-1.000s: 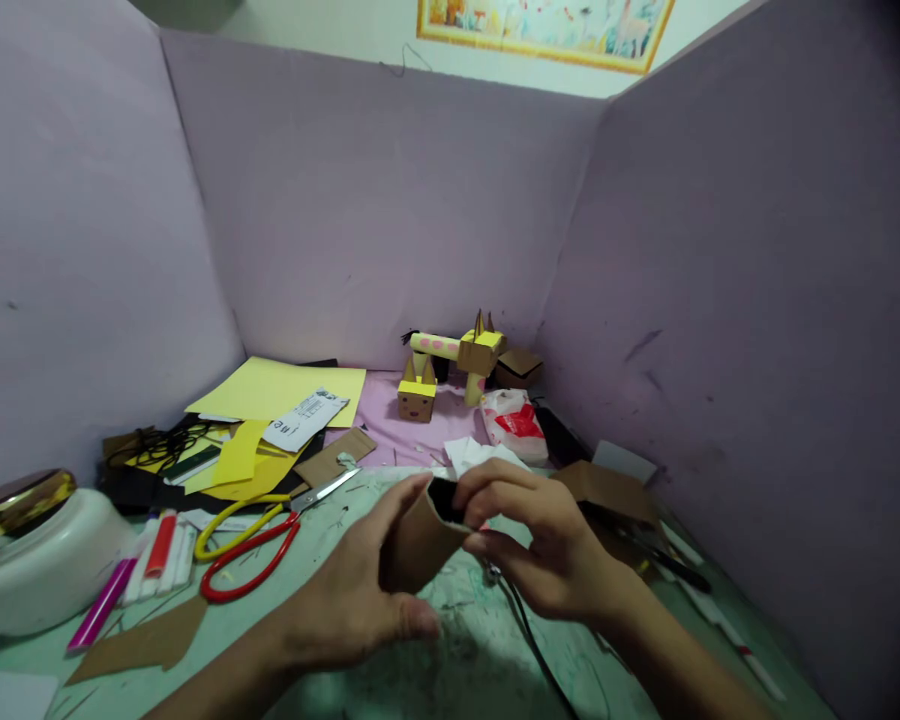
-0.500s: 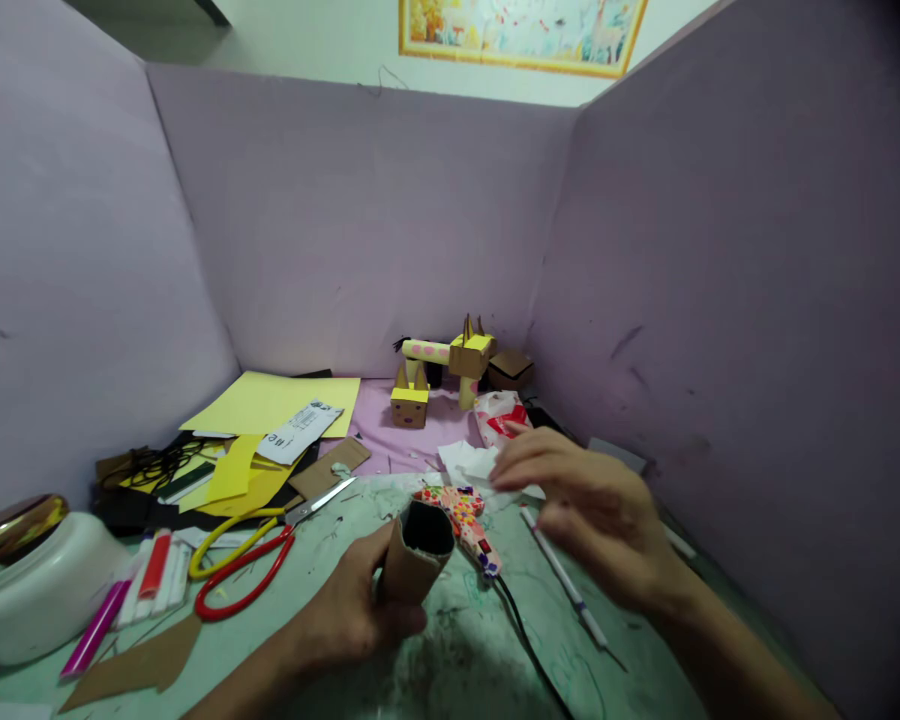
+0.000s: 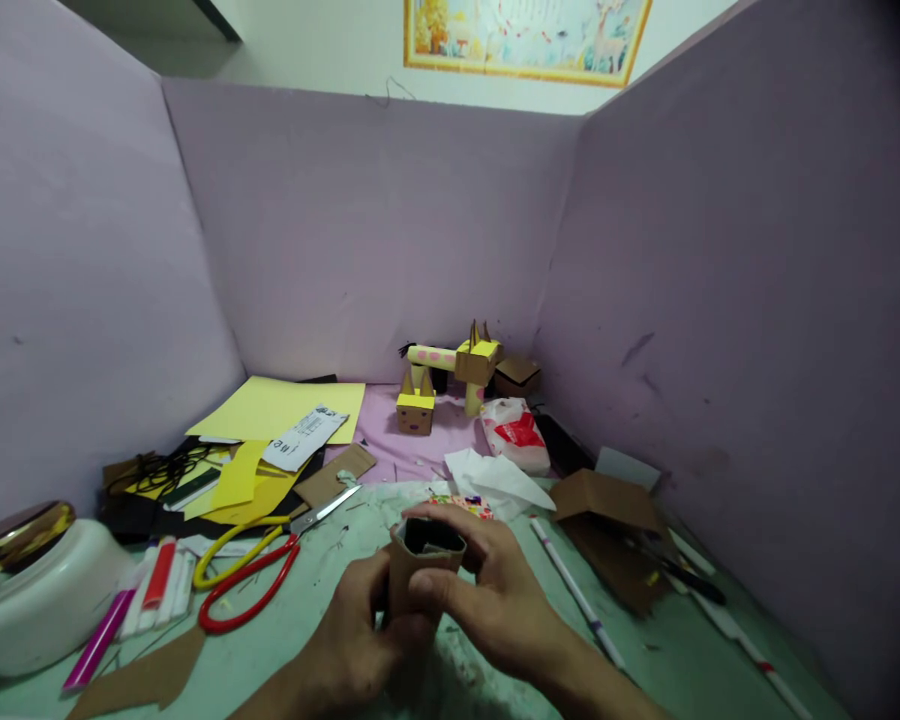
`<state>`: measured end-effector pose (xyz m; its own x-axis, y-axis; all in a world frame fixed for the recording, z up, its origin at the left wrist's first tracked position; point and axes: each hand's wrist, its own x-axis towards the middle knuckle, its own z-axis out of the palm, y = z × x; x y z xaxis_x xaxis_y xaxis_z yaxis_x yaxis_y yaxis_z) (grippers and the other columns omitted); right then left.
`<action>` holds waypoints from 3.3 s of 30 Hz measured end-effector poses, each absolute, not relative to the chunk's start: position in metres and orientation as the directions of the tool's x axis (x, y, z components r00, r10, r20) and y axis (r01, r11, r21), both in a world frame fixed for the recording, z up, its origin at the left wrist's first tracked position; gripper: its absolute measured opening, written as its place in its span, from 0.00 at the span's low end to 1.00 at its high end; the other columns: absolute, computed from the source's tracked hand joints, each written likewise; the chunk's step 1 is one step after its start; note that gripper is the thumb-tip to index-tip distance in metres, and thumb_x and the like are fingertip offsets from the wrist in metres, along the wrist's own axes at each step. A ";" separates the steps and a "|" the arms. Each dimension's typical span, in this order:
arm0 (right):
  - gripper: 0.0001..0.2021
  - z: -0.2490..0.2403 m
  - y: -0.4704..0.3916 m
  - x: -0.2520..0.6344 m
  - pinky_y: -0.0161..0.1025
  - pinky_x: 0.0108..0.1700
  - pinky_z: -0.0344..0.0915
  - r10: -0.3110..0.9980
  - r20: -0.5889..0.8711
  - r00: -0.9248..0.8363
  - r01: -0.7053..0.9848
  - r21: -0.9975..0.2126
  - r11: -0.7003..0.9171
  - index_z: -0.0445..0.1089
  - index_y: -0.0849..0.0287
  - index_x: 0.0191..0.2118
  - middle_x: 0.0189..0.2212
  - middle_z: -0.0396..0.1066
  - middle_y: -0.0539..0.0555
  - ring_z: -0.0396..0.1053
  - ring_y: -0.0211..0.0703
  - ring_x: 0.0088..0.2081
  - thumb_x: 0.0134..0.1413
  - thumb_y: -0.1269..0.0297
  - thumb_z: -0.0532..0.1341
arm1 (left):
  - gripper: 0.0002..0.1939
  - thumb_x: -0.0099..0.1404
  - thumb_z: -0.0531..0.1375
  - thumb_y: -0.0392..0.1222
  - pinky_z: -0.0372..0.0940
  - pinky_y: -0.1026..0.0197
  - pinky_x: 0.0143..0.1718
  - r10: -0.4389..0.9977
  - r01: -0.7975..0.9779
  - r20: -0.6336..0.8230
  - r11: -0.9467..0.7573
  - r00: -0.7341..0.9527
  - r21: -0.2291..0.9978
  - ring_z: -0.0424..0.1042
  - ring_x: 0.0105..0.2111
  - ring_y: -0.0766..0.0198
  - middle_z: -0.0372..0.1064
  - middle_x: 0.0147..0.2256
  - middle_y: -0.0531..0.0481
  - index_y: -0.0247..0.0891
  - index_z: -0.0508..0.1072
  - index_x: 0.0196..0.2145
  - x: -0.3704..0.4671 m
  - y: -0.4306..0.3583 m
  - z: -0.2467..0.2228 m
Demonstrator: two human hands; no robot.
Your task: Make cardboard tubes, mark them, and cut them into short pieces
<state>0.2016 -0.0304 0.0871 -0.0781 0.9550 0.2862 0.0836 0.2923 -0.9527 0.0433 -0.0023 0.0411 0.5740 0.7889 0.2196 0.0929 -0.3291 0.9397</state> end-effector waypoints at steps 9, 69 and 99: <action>0.07 0.064 -0.036 0.186 0.40 0.34 0.71 0.923 0.381 0.057 0.044 -0.924 0.379 0.76 0.58 0.33 0.27 0.78 0.54 0.76 0.47 0.31 0.46 0.69 0.61 | 0.11 0.62 0.57 0.45 0.63 0.65 0.25 0.822 0.119 0.258 -0.363 0.508 0.924 0.64 0.23 0.66 0.67 0.24 0.53 0.37 0.74 0.28 0.053 -0.011 0.041; 0.29 0.046 0.001 0.203 0.48 0.50 0.64 0.993 0.020 -0.119 -0.335 -0.942 -0.021 0.71 0.55 0.48 0.54 0.67 0.60 0.65 0.55 0.54 0.44 0.40 0.65 | 0.30 0.47 0.69 0.47 0.66 0.53 0.45 0.936 -0.218 -0.062 0.144 0.345 0.965 0.71 0.46 0.47 0.73 0.45 0.38 0.32 0.68 0.46 0.049 0.015 0.047; 0.29 0.055 -0.003 0.234 0.41 0.39 0.66 0.976 -0.114 -0.185 0.136 -0.987 -0.089 0.71 0.60 0.47 0.40 0.74 0.57 0.71 0.45 0.37 0.37 0.53 0.70 | 0.17 0.42 0.69 0.38 0.62 0.67 0.14 0.948 -0.361 -0.289 0.225 -0.133 0.905 0.65 0.21 0.66 0.67 0.23 0.53 0.33 0.71 0.31 0.014 0.040 0.063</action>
<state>0.2342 -0.0032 0.0550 -0.1846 0.9762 -0.1138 0.1362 -0.0892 -0.9867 0.0137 0.0404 0.0634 -0.1330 0.9482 -0.2886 -0.3610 0.2248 0.9050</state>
